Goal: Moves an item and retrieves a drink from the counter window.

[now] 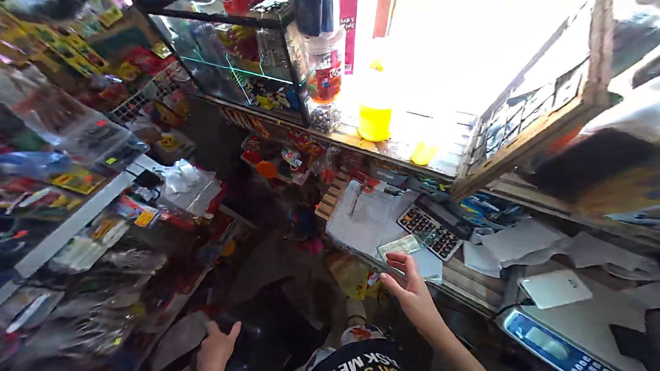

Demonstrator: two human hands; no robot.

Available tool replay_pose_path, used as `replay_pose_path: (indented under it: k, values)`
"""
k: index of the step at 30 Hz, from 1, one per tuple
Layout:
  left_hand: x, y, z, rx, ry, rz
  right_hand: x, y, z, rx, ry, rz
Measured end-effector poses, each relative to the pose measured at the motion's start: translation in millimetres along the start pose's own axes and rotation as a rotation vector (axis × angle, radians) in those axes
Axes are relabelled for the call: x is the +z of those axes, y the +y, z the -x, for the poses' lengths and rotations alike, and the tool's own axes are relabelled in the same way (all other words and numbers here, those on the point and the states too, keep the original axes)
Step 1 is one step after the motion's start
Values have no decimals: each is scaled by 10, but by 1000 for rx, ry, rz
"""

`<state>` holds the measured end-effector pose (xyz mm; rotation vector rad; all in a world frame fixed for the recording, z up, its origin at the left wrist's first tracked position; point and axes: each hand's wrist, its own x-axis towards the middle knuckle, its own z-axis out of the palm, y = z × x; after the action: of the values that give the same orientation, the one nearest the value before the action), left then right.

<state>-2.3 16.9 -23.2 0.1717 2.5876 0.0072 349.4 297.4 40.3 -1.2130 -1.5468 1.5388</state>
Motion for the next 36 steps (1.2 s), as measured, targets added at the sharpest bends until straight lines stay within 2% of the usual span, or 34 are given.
replay_pose_path:
  k: [3,4,6,7,8,10,12,13,14,17,18,20,22,24,28,31,33,35,36]
  values:
    - [-95,-40,82,334,-47,-221,-45,29,13,20,-39,1]
    - [-121,-70,97,436,-50,-204,-61,32,14,19,-53,6]
    - [-242,-94,116,578,-58,50,-97,17,-9,0,-71,20]
    - [-286,-83,160,601,2,191,-117,11,-10,-12,-72,24]
    - [-324,-45,228,546,77,259,-139,3,-7,-11,-77,31]
    - [-402,60,326,267,142,96,-167,-17,1,-3,-104,49]
    - [-357,147,314,44,56,-196,-178,-15,-3,12,-147,56]
    - [-296,137,289,33,8,-302,-189,1,-4,22,-171,54]
    - [-240,93,265,104,-6,-346,-201,23,-11,27,-192,56]
    - [-231,-73,195,450,58,-207,-244,99,-43,69,-229,75]
    - [-276,-64,200,451,52,-141,-257,114,-64,82,-240,89]
    - [-335,-11,238,307,75,-29,-271,140,-112,86,-263,108]
    - [-287,102,281,68,62,-104,-270,111,-157,76,-293,106]
    - [-175,183,236,-44,9,-206,-256,40,-188,60,-316,97]
    - [-70,128,149,93,-61,-185,-263,-40,-169,2,-342,85]
    - [-23,20,152,351,-26,-227,-281,-16,-117,16,-327,72]
    - [-98,-39,117,464,-52,-217,-319,-16,-82,24,-315,101]
    - [-226,-15,97,441,-80,-51,-364,-12,-67,30,-292,120]
    - [-265,25,124,364,-50,18,-385,-4,-62,37,-281,126]
